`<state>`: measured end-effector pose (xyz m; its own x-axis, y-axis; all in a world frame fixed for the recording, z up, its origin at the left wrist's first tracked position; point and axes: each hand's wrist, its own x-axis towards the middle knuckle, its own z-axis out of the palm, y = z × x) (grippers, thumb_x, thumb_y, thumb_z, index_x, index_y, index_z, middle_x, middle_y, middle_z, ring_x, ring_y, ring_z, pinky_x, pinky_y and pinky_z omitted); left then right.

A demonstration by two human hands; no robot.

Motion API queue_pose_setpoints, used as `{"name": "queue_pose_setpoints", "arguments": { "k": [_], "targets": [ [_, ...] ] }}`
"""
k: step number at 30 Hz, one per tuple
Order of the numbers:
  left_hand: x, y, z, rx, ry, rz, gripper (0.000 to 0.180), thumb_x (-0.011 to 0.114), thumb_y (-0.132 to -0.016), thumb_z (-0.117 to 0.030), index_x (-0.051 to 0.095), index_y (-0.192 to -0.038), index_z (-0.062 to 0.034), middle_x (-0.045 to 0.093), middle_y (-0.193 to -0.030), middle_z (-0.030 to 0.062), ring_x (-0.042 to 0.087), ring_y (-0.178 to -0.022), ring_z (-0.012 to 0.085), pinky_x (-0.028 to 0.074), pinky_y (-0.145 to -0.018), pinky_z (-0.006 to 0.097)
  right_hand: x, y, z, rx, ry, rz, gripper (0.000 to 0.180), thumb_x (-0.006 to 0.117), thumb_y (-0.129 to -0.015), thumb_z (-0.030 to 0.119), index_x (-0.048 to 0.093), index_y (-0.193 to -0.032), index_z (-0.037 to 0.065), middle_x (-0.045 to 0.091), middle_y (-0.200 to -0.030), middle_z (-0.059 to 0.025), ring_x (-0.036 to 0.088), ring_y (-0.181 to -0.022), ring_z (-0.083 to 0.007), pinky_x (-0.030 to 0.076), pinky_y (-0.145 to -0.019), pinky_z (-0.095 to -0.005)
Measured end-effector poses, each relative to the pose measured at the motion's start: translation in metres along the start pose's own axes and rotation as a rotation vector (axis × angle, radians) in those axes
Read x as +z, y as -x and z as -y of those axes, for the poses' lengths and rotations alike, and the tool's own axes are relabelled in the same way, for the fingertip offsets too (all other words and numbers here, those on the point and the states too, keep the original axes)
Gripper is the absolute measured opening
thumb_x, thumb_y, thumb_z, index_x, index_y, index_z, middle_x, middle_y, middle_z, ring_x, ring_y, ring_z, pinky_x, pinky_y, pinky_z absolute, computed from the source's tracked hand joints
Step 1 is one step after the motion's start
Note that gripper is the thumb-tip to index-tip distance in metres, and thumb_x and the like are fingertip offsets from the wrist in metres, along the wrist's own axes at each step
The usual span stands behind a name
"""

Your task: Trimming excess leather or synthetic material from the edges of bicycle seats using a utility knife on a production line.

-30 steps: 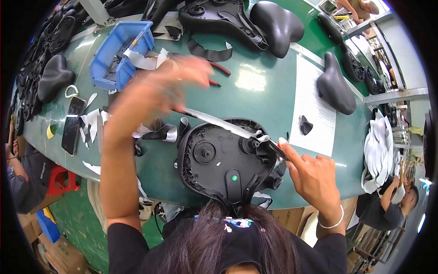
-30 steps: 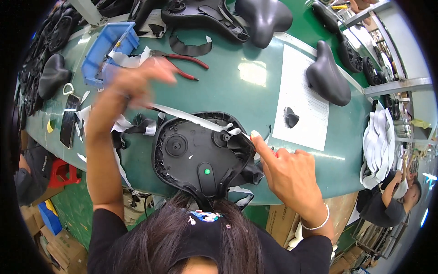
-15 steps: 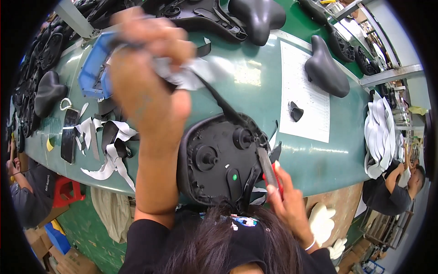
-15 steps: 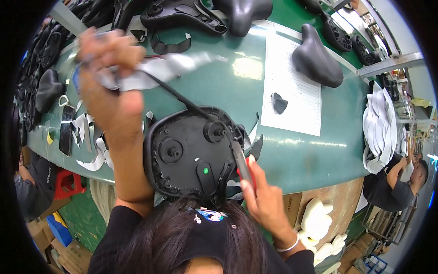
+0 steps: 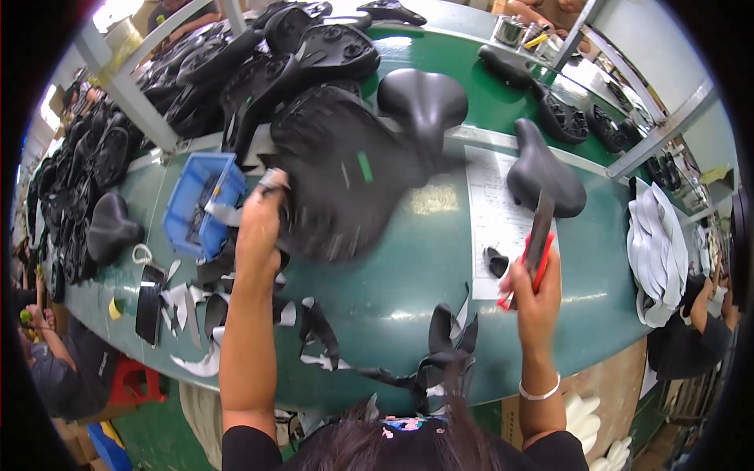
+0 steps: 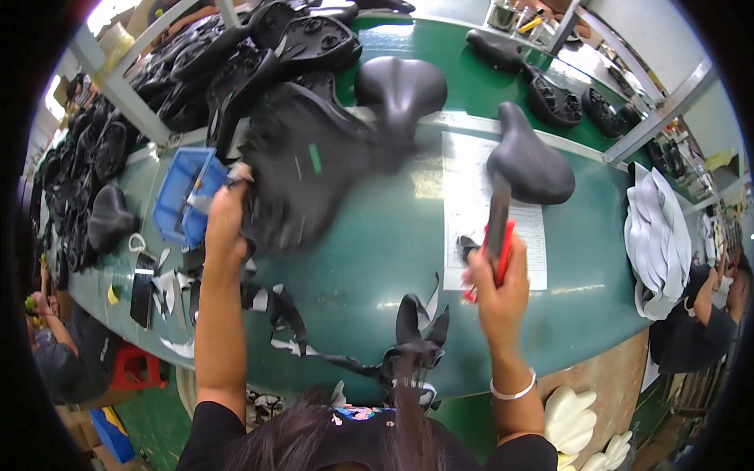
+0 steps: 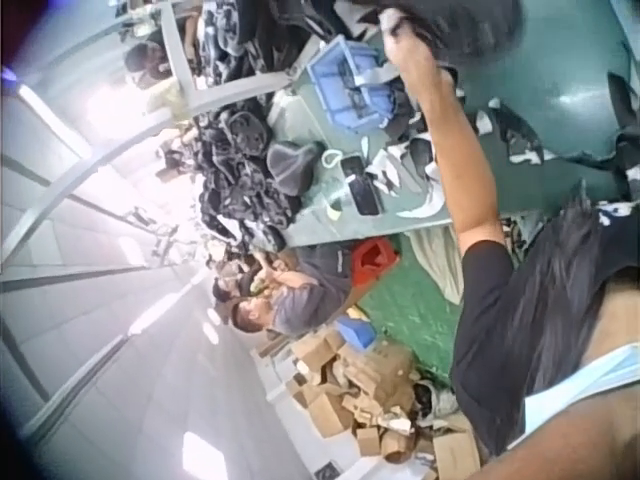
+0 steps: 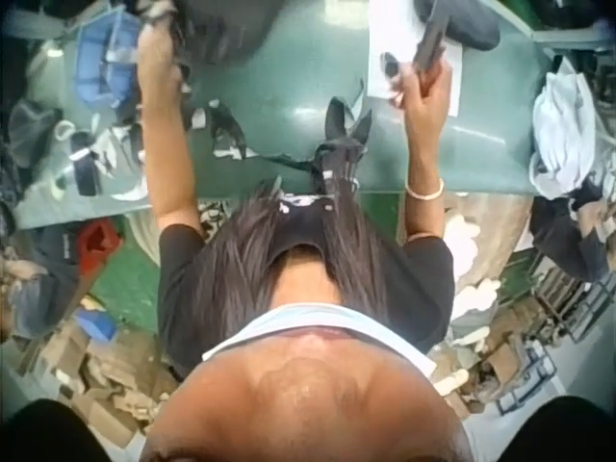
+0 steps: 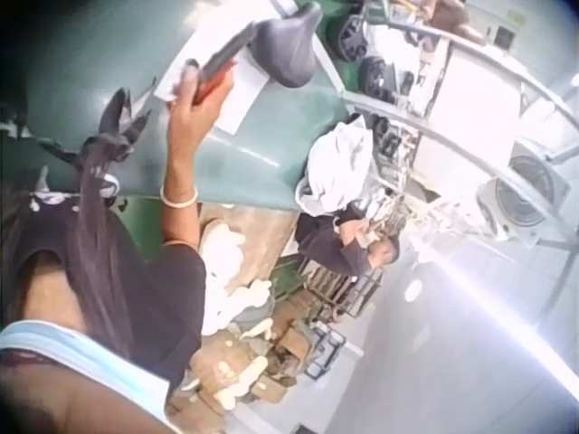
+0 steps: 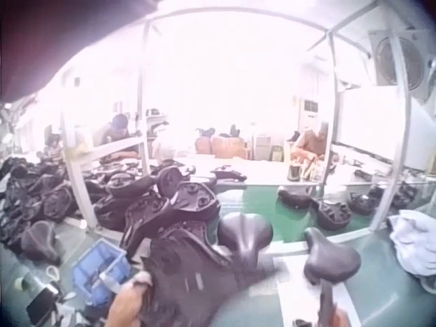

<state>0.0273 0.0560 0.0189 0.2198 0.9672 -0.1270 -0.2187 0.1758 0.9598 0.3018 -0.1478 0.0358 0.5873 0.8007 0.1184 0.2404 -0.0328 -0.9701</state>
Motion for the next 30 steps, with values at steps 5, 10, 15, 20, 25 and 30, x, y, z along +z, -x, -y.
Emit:
{"name": "queue_pose_setpoints", "arguments": {
  "k": [5,10,15,20,25,30],
  "targets": [
    [0.071,-0.012,0.027,0.326,-0.590,0.916,0.033,0.059,-0.087,-0.030,0.060,-0.106,-0.0026,0.065,-0.094,0.0092,0.060,-0.079,0.0238,0.047,-0.069,0.030,-0.012,-0.145,0.000,-0.147,-0.145,-0.033,0.037,0.065,-0.084,0.011,0.050,-0.116,0.004,0.051,-0.073,0.0005,0.049,-0.054,-0.0060,0.041,-0.048,-0.0207],
    [0.100,-0.015,0.066,0.260,-0.454,1.074,0.035,0.068,-0.083,-0.021,0.058,-0.111,-0.0021,0.064,-0.098,0.0082,0.062,-0.087,0.0193,0.048,-0.079,0.030,0.011,-0.354,-0.055,-0.121,-0.555,-0.155,0.043,0.065,-0.078,0.003,0.050,-0.118,0.002,0.059,-0.074,-0.0081,0.060,-0.059,-0.0171,0.049,-0.051,-0.0264],
    [0.102,-0.028,0.093,0.012,-0.347,0.408,0.012,0.062,-0.087,-0.009,0.063,-0.095,0.0003,0.063,-0.083,0.0035,0.058,-0.069,0.0092,0.047,-0.062,0.023,0.040,-0.486,-0.127,0.086,-0.583,-0.259,0.051,0.069,-0.071,0.001,0.053,-0.119,0.006,0.061,-0.083,-0.0072,0.060,-0.063,-0.0186,0.051,-0.056,-0.0330],
    [0.103,-0.029,0.085,0.060,-0.426,0.395,0.010,0.062,-0.087,-0.008,0.063,-0.091,0.0007,0.062,-0.078,0.0064,0.058,-0.065,0.0116,0.046,-0.061,0.024,0.065,-0.546,-0.138,0.174,-0.845,-0.236,0.065,0.064,-0.080,0.001,0.038,-0.138,0.014,0.047,-0.131,-0.0056,0.044,-0.120,-0.0237,0.033,-0.103,-0.0387],
    [0.107,-0.032,0.085,0.118,-0.379,0.403,0.010,0.061,-0.088,-0.008,0.063,-0.091,0.0012,0.062,-0.076,0.0054,0.057,-0.063,0.0097,0.046,-0.058,0.023,0.046,-0.539,-0.122,0.105,-0.731,-0.464,0.047,0.066,-0.078,0.003,0.052,-0.120,0.017,0.058,-0.105,-0.0076,0.060,-0.080,-0.0271,0.052,-0.061,-0.0437],
    [0.110,-0.035,0.087,0.070,-0.330,0.448,0.012,0.054,-0.092,-0.008,0.060,-0.091,0.0027,0.062,-0.077,0.0058,0.057,-0.064,0.0078,0.048,-0.056,0.021,-0.027,-0.481,-0.050,-0.028,-0.400,-0.282,0.027,0.067,-0.078,0.008,0.060,-0.104,0.012,0.060,-0.090,-0.0046,0.060,-0.070,-0.0177,0.053,-0.050,-0.0326]
  ]
}}
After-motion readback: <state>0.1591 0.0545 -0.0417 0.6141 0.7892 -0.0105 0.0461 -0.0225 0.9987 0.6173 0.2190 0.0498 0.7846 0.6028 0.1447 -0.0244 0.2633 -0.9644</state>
